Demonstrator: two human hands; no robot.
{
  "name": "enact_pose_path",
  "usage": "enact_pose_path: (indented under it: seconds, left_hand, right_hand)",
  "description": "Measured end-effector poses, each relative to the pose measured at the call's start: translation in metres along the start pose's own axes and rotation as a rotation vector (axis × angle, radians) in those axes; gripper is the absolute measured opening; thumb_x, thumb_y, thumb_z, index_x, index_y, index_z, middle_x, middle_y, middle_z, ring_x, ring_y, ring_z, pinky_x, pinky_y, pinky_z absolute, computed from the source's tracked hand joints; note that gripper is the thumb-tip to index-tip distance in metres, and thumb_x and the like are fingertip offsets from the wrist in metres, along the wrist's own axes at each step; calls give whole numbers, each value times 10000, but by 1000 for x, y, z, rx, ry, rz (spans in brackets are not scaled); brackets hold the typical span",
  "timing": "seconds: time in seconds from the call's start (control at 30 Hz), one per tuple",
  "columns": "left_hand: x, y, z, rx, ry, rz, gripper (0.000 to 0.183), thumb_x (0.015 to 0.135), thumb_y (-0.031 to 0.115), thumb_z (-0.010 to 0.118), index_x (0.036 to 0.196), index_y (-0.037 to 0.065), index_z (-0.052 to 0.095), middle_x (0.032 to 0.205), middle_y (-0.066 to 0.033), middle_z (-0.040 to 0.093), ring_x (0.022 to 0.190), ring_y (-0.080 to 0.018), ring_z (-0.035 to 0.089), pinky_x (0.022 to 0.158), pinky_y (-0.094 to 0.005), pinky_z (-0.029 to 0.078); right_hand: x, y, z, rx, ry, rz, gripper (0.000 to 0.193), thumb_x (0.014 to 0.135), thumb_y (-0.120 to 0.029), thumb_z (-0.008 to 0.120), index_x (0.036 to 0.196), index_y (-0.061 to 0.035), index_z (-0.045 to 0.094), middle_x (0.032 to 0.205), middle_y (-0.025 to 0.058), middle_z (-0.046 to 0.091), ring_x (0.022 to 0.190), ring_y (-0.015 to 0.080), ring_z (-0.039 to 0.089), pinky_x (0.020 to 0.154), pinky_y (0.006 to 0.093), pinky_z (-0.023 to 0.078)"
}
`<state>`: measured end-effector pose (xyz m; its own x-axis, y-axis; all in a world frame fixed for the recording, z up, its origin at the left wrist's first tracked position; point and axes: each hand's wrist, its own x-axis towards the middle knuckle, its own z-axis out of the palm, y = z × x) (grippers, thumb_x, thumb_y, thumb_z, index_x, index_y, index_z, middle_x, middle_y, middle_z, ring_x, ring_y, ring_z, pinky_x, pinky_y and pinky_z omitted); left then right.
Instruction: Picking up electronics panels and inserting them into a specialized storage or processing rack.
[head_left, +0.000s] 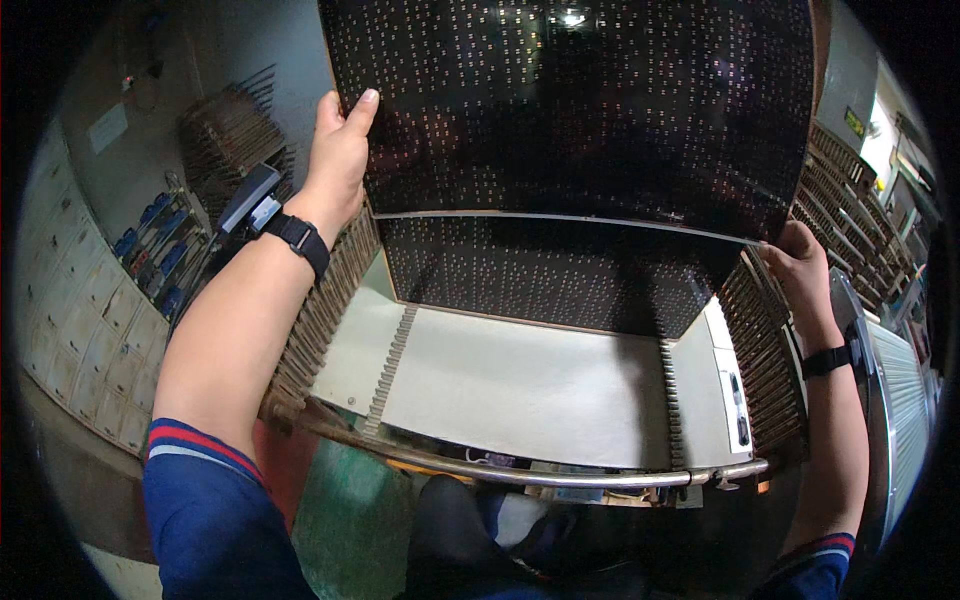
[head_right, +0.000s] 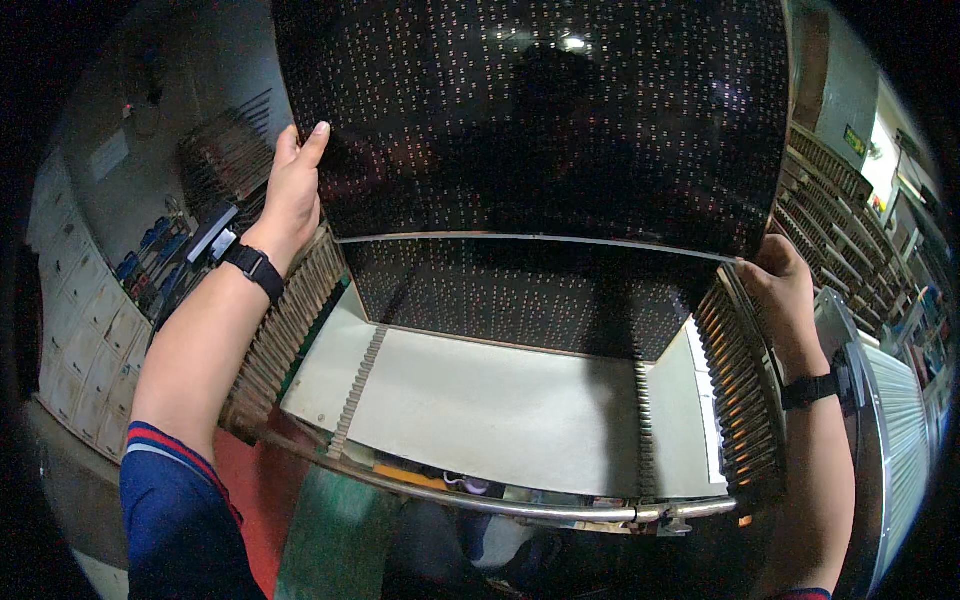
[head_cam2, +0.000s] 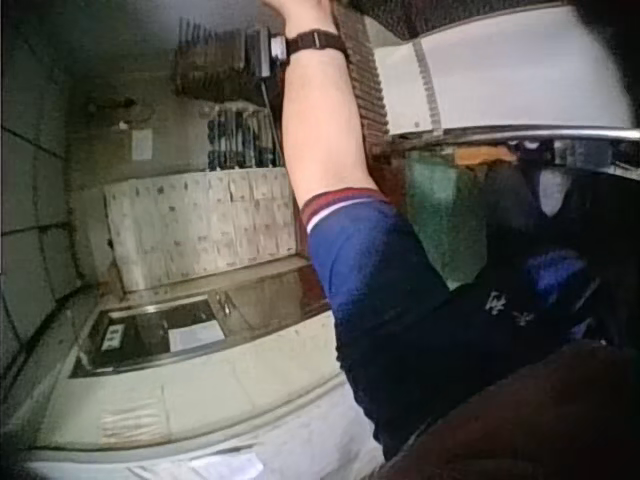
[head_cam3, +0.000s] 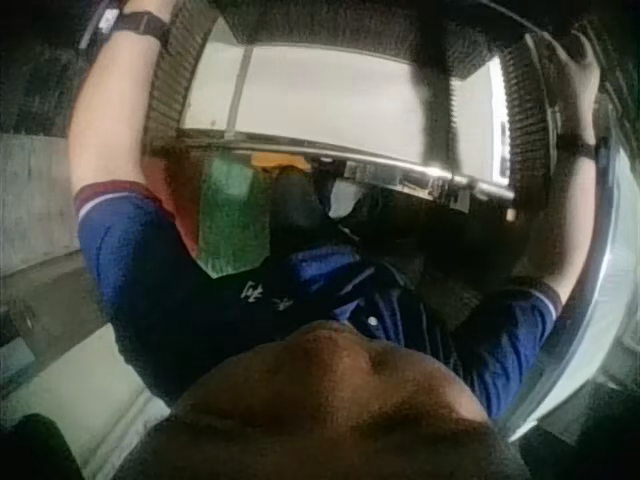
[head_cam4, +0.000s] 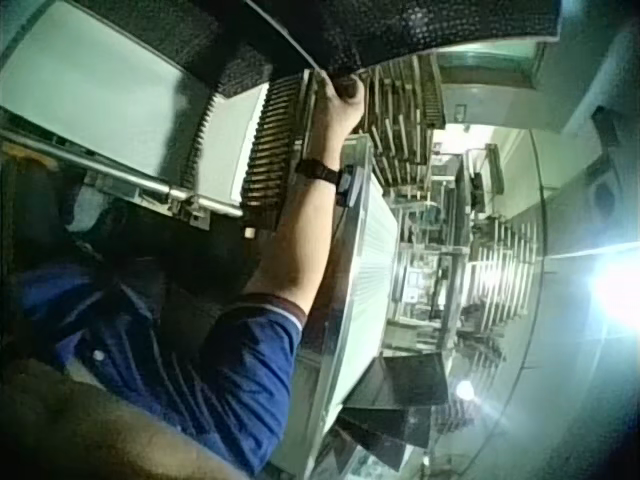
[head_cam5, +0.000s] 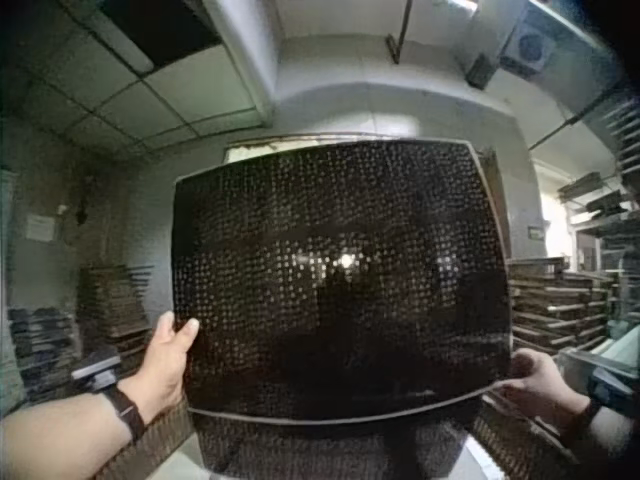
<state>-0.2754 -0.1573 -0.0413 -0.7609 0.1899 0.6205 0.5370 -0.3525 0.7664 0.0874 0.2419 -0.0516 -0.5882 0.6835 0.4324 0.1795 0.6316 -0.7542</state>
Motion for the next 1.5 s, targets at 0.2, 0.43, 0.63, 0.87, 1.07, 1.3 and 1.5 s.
enact_pose_path:
  seconds: [0.2,0.43,0.63,0.87,1.07,1.3,1.5]
  left_hand:
    - [7,-13,-3,65,96,4,428,1003,282,648,1285,-4,500,1230,-120,605,1110,-210,564,986,-391,465]
    - [8,-9,-10,218,120,15,982,973,511,630,1601,-18,92,1664,-263,93,1562,-316,78,1253,-451,91]
    - [5,-8,-2,198,16,34,1014,966,527,630,1607,-5,53,1669,-262,58,1566,-311,49,1257,-440,57]
    - [8,-15,-8,343,73,-7,989,986,549,582,1607,-6,48,1667,-266,66,1567,-309,57,1255,-428,66]
    - [2,-2,6,211,14,26,985,987,521,601,1606,-10,48,1668,-263,66,1567,-305,52,1254,-419,66]
    - [9,-4,-11,150,76,8,918,990,438,643,1585,-42,134,1616,-242,247,1498,-293,254,1232,-409,176]
    - [-2,9,17,227,109,92,393,1054,258,563,1337,8,452,1268,-106,572,1157,-179,528,1039,-340,411]
  right_hand:
    - [-1,-4,10,-341,29,-53,496,865,-69,780,1321,7,600,1122,77,712,1002,156,650,903,306,517]
    - [2,1,18,-171,-6,-41,307,859,-157,801,1055,14,639,869,91,710,806,138,652,716,305,532]
    - [3,13,12,-287,26,-57,263,874,-182,789,1011,-9,647,910,140,711,843,220,689,762,354,545]
    - [1,9,10,-348,21,-60,300,837,-189,813,984,12,645,894,146,698,841,236,678,781,371,531]
    - [4,17,14,-385,43,-115,292,829,-180,815,986,13,661,874,139,693,832,241,673,768,374,526]
    - [9,13,25,-318,73,-179,315,838,-157,808,1066,7,664,952,138,715,863,218,670,794,351,523]
    - [13,27,10,-367,56,-88,260,882,-79,751,1076,28,616,956,109,679,874,165,633,820,330,518]
